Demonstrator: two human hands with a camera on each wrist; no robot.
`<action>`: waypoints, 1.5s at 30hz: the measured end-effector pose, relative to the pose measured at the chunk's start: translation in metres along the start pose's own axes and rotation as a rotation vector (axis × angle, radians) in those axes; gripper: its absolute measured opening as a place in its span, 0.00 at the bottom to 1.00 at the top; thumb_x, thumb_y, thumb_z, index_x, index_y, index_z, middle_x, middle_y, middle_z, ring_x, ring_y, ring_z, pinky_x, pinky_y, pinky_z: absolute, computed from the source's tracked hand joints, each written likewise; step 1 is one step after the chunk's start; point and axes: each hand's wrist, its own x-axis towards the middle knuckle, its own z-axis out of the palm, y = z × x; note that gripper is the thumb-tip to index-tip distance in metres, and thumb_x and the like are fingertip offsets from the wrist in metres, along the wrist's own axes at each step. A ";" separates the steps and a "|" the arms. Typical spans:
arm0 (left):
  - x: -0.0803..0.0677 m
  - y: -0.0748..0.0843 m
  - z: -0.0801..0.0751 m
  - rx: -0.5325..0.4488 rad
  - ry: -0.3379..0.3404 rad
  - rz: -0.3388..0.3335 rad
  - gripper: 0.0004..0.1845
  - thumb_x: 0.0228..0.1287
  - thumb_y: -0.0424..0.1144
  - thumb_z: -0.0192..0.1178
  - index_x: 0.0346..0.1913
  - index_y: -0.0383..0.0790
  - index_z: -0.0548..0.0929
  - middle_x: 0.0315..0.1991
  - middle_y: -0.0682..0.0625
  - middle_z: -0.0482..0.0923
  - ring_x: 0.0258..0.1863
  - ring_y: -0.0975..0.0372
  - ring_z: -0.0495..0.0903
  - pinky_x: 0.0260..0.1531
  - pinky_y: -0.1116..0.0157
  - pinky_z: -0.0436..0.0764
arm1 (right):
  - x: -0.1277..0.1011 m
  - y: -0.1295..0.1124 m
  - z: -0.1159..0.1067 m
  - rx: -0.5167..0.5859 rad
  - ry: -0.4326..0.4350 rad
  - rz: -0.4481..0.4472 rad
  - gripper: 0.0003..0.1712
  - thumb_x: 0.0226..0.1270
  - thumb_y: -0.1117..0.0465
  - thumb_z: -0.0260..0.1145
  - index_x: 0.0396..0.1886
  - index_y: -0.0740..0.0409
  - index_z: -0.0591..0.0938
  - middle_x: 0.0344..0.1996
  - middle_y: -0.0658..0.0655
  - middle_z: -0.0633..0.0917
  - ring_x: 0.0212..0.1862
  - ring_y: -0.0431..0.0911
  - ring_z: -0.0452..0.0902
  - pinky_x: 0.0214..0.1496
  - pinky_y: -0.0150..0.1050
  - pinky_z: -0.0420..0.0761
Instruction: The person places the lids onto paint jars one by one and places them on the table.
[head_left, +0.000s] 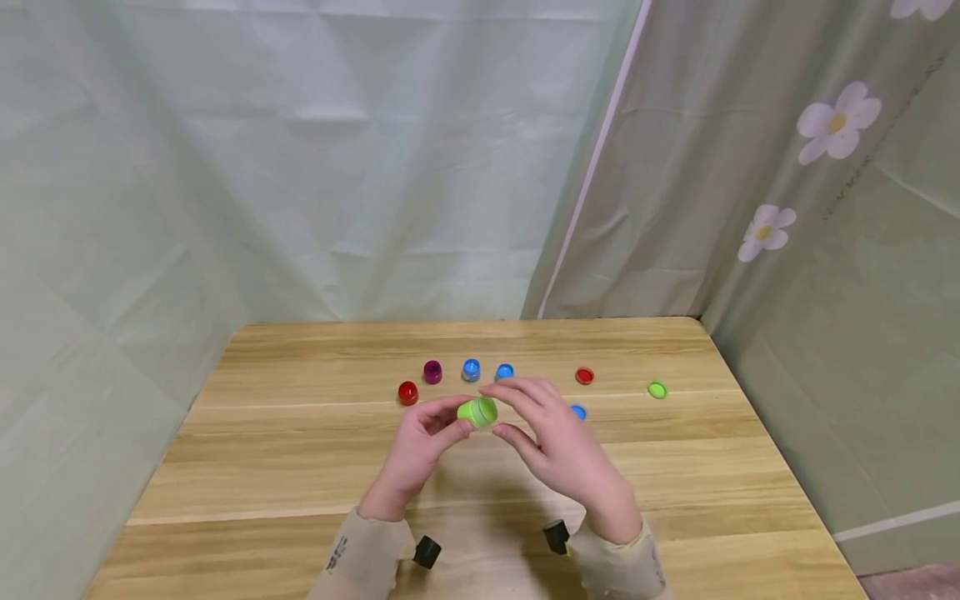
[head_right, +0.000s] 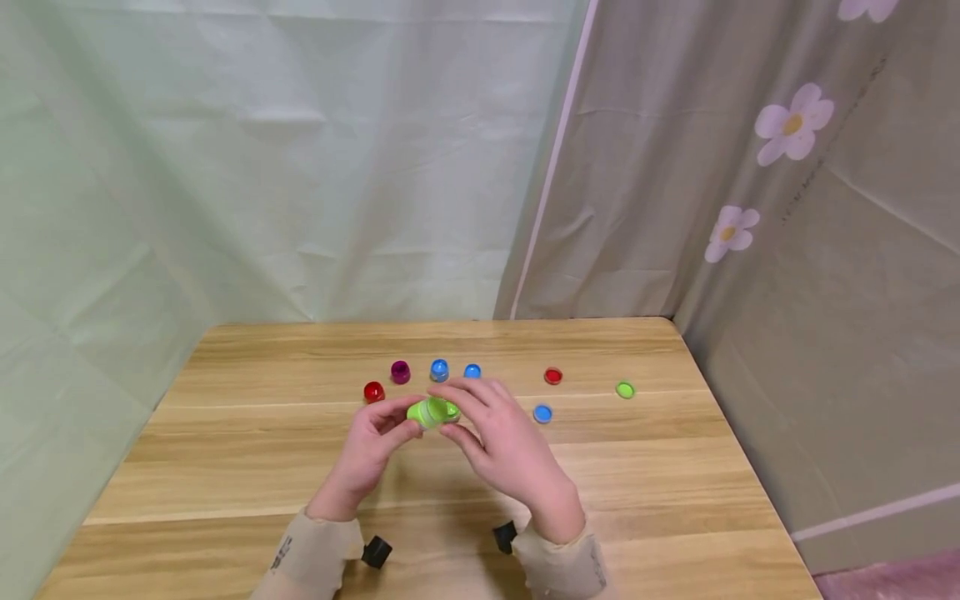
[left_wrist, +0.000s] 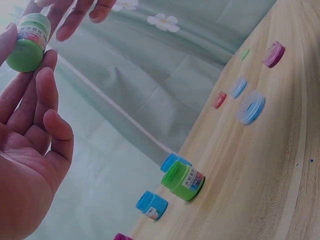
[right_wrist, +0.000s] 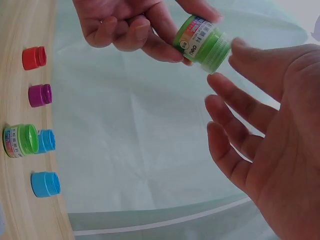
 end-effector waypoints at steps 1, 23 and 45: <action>0.000 0.000 0.000 -0.004 0.000 -0.002 0.20 0.75 0.35 0.68 0.64 0.27 0.83 0.53 0.53 0.87 0.48 0.59 0.84 0.50 0.64 0.86 | 0.000 0.000 0.000 -0.003 -0.002 -0.012 0.28 0.77 0.60 0.71 0.74 0.49 0.78 0.67 0.50 0.81 0.69 0.49 0.74 0.68 0.49 0.79; 0.001 0.002 -0.001 -0.020 -0.020 0.005 0.21 0.76 0.35 0.67 0.64 0.24 0.82 0.51 0.54 0.88 0.46 0.61 0.84 0.49 0.66 0.86 | 0.003 0.003 0.005 -0.047 0.061 -0.062 0.24 0.71 0.63 0.76 0.65 0.52 0.86 0.58 0.50 0.85 0.61 0.49 0.78 0.62 0.44 0.82; 0.001 -0.002 0.001 0.002 -0.050 0.093 0.18 0.73 0.30 0.68 0.62 0.28 0.84 0.54 0.51 0.88 0.48 0.59 0.83 0.49 0.66 0.84 | 0.000 -0.002 0.005 -0.037 0.041 0.095 0.25 0.73 0.50 0.75 0.66 0.51 0.84 0.58 0.47 0.86 0.62 0.46 0.77 0.62 0.47 0.82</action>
